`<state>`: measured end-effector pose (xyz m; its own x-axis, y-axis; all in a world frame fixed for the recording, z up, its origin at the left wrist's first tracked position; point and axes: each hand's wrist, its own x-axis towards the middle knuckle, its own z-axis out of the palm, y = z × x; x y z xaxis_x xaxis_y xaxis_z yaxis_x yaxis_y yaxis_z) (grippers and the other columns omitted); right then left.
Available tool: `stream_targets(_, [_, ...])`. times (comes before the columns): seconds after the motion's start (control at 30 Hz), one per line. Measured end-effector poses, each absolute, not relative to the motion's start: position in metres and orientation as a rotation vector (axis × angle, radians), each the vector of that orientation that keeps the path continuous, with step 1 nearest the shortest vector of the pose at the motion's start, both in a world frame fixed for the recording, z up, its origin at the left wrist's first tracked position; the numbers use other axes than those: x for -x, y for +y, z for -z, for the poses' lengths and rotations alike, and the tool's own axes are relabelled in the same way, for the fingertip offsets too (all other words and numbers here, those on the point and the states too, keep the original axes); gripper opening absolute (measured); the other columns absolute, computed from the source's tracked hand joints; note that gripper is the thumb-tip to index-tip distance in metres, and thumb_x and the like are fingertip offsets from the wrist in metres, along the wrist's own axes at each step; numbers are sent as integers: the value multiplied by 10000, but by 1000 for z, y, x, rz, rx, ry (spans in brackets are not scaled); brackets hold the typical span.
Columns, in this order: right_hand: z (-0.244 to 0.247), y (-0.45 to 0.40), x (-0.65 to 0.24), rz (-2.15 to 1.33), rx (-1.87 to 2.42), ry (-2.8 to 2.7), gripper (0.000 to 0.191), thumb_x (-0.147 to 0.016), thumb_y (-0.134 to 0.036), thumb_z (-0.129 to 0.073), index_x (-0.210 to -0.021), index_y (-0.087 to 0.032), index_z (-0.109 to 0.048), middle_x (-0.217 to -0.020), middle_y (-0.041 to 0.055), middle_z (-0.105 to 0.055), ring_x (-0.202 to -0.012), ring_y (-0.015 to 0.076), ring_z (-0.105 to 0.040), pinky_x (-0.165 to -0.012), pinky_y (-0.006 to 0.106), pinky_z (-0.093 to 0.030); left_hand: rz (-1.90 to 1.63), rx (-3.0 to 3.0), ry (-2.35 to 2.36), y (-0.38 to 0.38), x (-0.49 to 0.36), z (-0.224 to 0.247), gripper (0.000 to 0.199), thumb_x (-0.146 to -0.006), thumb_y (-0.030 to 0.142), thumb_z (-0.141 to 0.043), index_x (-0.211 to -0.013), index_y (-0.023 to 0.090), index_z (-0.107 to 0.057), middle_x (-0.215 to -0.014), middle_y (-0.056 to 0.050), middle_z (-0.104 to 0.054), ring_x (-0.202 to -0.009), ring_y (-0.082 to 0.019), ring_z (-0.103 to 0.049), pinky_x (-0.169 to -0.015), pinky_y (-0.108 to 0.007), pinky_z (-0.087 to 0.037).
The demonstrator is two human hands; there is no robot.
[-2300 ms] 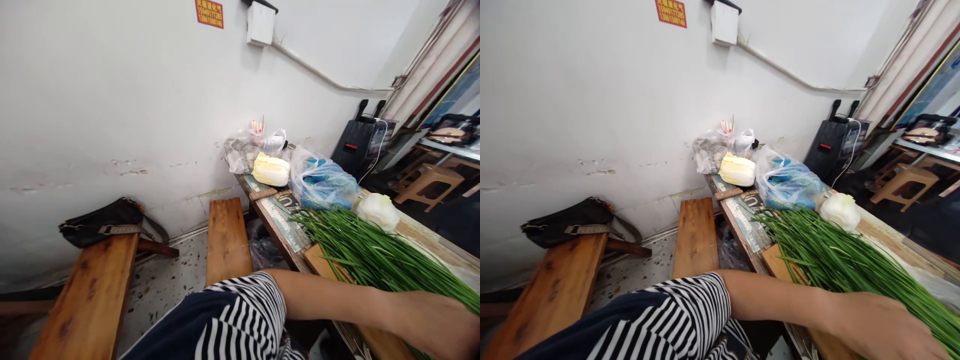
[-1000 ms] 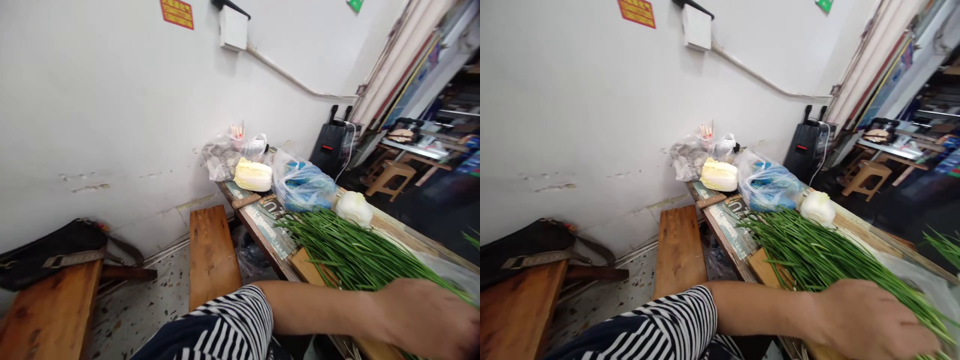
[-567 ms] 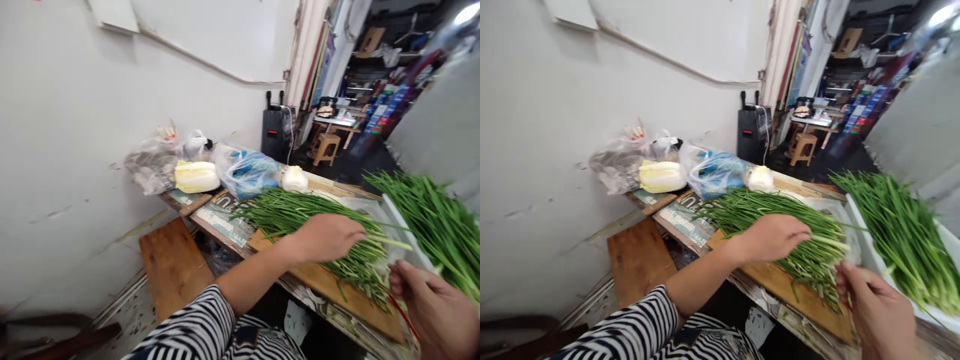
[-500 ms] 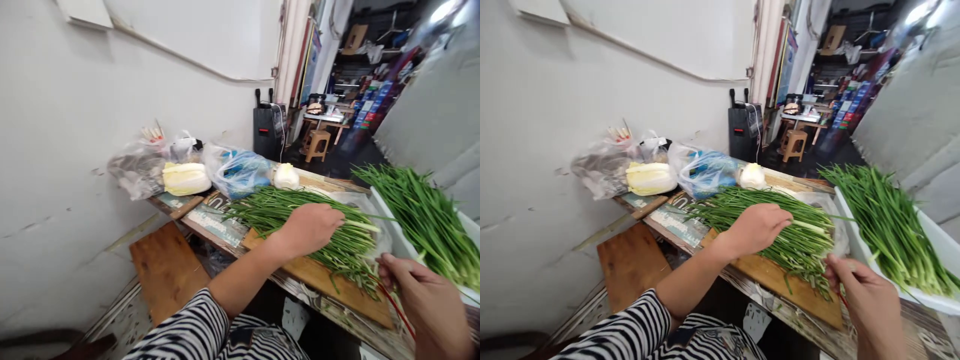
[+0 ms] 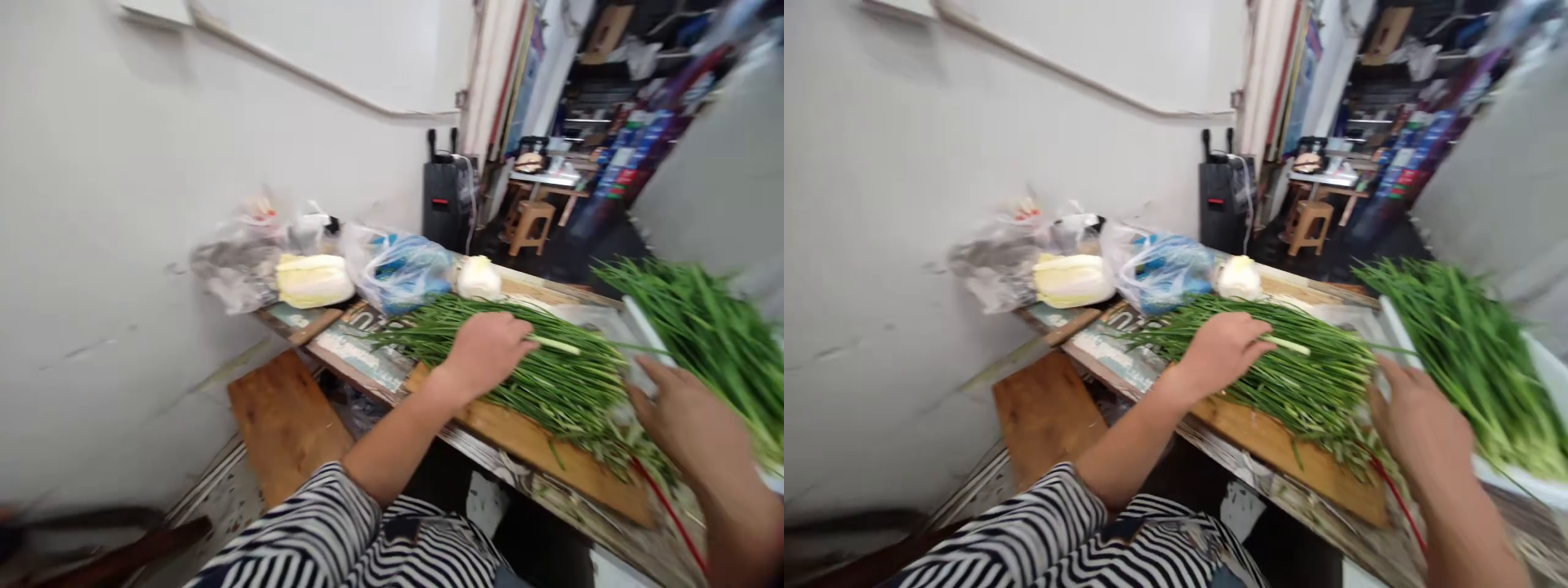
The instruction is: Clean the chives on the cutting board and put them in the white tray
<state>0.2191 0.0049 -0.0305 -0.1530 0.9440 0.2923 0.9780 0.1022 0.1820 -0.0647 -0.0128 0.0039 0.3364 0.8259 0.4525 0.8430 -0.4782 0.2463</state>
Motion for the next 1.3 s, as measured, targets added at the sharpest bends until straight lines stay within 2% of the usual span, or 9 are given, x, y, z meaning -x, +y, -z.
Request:
stream_targets(0.13, [16,32,-189,342,2061,-2344,396,-975,-268,-404,-1231,-133,-674,-1222,165,-677,-1043,245,-652,-818,305,-465,855,2453,-1730,-12,73,0,196,-933,221,-569,-1090,195,-685,-999,-60,-723,-974,-213,-672,-896,-334,-512])
stream_targets(0.23, [20,50,-182,389,2137,-2420,311,-919,-196,-475,-1116,-136,-709,-1093,152,-706,-994,252,-647,-760,302,-446,871,2406,-1765,-14,76,3,243,-931,189,-532,-1120,216,-682,-1028,-48,-741,-977,-216,-685,-896,-340,-526])
stream_targets(0.37, [26,56,-187,434,2184,-2448,320,-930,-150,-409,-1003,-115,-718,-1003,167,-695,-973,252,-625,-724,307,-431,884,2396,-1740,-14,76,7,256,-912,157,-522,-1101,213,-686,-1033,-50,-747,-964,-211,-694,-884,-330,-536])
stream_targets(0.5, [26,54,-191,480,2040,-2503,273,-944,-237,-471,-1069,-126,-686,-1082,154,-679,-1052,257,-590,-813,312,-424,888,2466,-1703,-12,68,11,292,-886,138,-541,-1136,200,-679,-1059,-54,-744,-980,-210,-694,-899,-327,-544])
stream_targets(0.67, [30,52,-187,500,2146,-2413,240,-911,-150,-476,-1072,-87,-642,-970,167,-702,-908,251,-627,-700,322,-381,853,2563,-1683,-13,56,9,267,-901,147,-530,-1102,190,-701,-1073,-53,-743,-989,-222,-693,-910,-350,-547])
stream_targets(0.8, [27,41,-196,703,1869,-2441,177,-901,-163,-497,-884,-127,-670,-878,140,-697,-880,258,-588,-703,350,-324,841,2542,-1715,-13,53,9,275,-903,140,-534,-1118,182,-701,-1091,-59,-736,-994,-225,-683,-907,-351,-537])
stream_targets(0.9, [23,32,-206,762,1618,-2419,236,-919,-256,-537,-749,-172,-677,-816,97,-696,-827,238,-562,-694,354,-312,823,2565,-1665,-12,46,11,258,-930,168,-518,-1115,176,-699,-1023,-70,-730,-949,-217,-672,-874,-339,-524])
stream_targets(1.07, [17,11,-206,582,1132,-2370,228,-967,-295,-532,-904,-190,-724,-945,60,-737,-824,199,-617,-725,332,-409,884,2577,-1419,-7,28,17,253,-972,231,-500,-1150,193,-676,-1059,-79,-687,-998,-210,-625,-869,-345,-476])
stream_targets(1.3, [6,-18,-183,243,850,-2193,127,-939,-222,-588,-922,-161,-698,-857,56,-723,-759,153,-661,-697,261,-504,994,2732,-1037,-3,17,27,281,-998,202,-454,-1222,199,-624,-1143,-58,-701,-1058,-174,-623,-878,-322,-442])
